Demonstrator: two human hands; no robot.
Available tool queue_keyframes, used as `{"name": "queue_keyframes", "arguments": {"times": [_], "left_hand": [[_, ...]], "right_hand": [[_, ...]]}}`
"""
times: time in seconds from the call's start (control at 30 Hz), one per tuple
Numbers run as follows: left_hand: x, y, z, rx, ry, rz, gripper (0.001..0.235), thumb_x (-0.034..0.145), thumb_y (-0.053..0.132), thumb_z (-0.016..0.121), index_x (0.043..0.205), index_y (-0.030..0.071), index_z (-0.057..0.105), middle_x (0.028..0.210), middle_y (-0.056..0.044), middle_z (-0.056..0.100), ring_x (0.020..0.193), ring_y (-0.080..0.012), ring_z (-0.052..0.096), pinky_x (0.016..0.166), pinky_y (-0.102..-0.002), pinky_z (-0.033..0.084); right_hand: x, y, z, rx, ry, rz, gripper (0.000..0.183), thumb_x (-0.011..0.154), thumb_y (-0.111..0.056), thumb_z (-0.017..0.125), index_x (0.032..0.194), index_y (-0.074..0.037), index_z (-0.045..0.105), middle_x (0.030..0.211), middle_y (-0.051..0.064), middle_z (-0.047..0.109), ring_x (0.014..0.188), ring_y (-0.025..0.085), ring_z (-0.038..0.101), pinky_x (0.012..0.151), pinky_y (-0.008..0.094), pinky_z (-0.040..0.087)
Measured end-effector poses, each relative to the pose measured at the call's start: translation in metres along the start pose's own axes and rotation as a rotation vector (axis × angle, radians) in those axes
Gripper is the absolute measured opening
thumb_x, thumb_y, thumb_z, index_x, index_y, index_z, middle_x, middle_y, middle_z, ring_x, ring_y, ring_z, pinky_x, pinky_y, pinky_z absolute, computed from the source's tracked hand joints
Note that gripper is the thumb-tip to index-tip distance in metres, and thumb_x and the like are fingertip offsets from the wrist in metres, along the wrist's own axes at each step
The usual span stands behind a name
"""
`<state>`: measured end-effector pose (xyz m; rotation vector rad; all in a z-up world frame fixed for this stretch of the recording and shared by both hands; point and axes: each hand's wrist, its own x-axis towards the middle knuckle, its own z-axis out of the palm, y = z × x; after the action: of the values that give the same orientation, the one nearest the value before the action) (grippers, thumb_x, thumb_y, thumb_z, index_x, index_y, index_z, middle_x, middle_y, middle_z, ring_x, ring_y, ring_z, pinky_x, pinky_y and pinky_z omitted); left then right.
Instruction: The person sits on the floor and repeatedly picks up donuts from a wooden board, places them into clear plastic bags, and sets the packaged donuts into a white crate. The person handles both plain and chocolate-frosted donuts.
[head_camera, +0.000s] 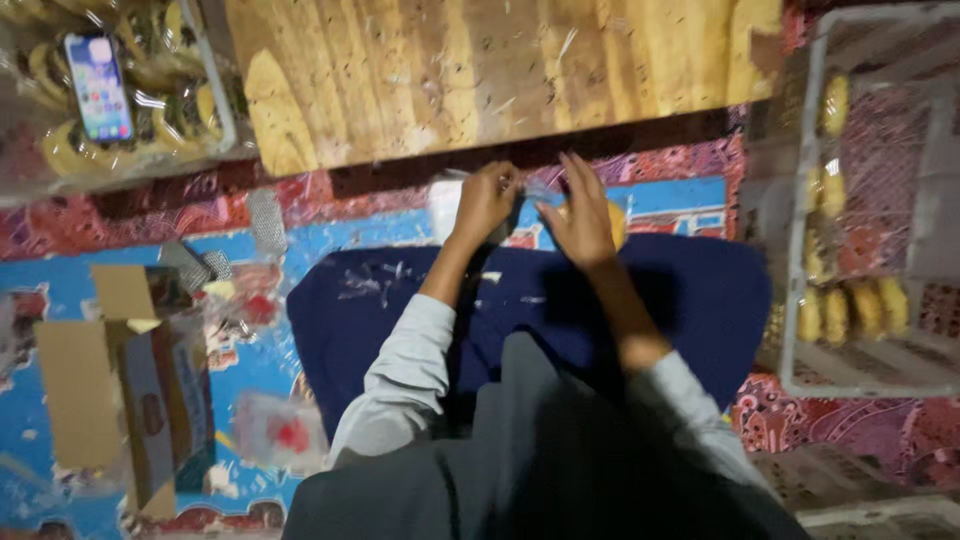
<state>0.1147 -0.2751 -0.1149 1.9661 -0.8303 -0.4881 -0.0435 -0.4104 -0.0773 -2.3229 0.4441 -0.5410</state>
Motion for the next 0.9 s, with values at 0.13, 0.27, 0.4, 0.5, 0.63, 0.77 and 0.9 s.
{"name": "queue_keyframes", "arguments": {"times": [0.13,0.27,0.4,0.5,0.63,0.77,0.9], "left_hand": [[-0.029,0.037,-0.064,-0.079,0.113,0.034,0.011,0.088,0.007,0.068,0.095,0.003,0.06,0.081,-0.015,0.066,0.071,-0.0314,0.067,0.066,-0.04,0.051],[-0.059,0.048,-0.115,-0.017,0.403,0.015,0.009,0.086,-0.001,0.063,0.094,0.003,0.06,0.081,-0.013,0.065,0.072,-0.0259,0.069,0.066,-0.036,0.054],[-0.075,0.061,-0.132,0.03,0.667,-0.095,0.011,0.087,-0.003,0.065,0.097,0.001,0.066,0.084,-0.014,0.069,0.073,-0.0253,0.07,0.068,-0.036,0.055],[-0.09,0.08,-0.129,-0.045,0.703,-0.044,0.013,0.09,-0.002,0.067,0.101,0.003,0.07,0.093,-0.013,0.074,0.081,-0.0216,0.076,0.075,-0.033,0.059],[-0.111,0.104,-0.119,-0.121,0.6,0.237,0.016,0.094,0.002,0.073,0.109,0.009,0.071,0.112,-0.01,0.076,0.099,-0.0229,0.078,0.091,-0.034,0.06],[-0.092,0.082,-0.126,-1.679,0.871,-0.046,0.064,0.078,-0.013,0.064,0.133,0.022,0.063,0.137,0.0,0.064,0.121,-0.0204,0.068,0.097,-0.043,0.058],[-0.049,0.024,-0.137,-1.744,0.508,-0.003,0.029,0.098,-0.001,0.06,0.125,0.006,0.06,0.134,-0.02,0.06,0.122,-0.0376,0.063,0.106,-0.052,0.049]], "right_hand": [[0.057,-0.054,0.009,0.104,-0.381,0.067,0.015,0.097,-0.015,0.071,0.111,-0.009,0.075,0.106,0.015,0.074,0.1,0.035,0.071,0.091,0.043,0.054],[0.079,-0.116,0.003,0.105,-0.356,-0.21,0.017,0.086,-0.007,0.071,0.102,-0.004,0.075,0.097,0.016,0.074,0.093,0.039,0.07,0.086,0.046,0.053],[0.061,-0.172,-0.007,0.141,0.002,-0.264,0.037,0.092,-0.006,0.07,0.126,0.008,0.065,0.122,0.029,0.065,0.113,0.047,0.061,0.099,0.047,0.049],[0.054,-0.19,0.006,0.281,-0.31,-0.027,0.025,0.102,-0.007,0.063,0.126,-0.005,0.07,0.131,0.018,0.07,0.126,0.033,0.069,0.111,0.039,0.053],[0.069,-0.182,0.023,0.154,-0.328,-0.298,0.045,0.1,-0.007,0.065,0.143,0.003,0.054,0.153,0.027,0.048,0.147,0.044,0.044,0.123,0.046,0.038],[0.082,-0.19,0.036,0.346,-0.42,-0.365,0.048,0.098,-0.01,0.065,0.143,0.003,0.054,0.158,0.031,0.038,0.148,0.046,0.037,0.12,0.047,0.034],[0.1,-0.196,0.037,0.243,-0.475,-0.606,0.034,0.101,-0.014,0.069,0.133,-0.007,0.067,0.147,0.019,0.055,0.141,0.038,0.05,0.12,0.043,0.042]]}}
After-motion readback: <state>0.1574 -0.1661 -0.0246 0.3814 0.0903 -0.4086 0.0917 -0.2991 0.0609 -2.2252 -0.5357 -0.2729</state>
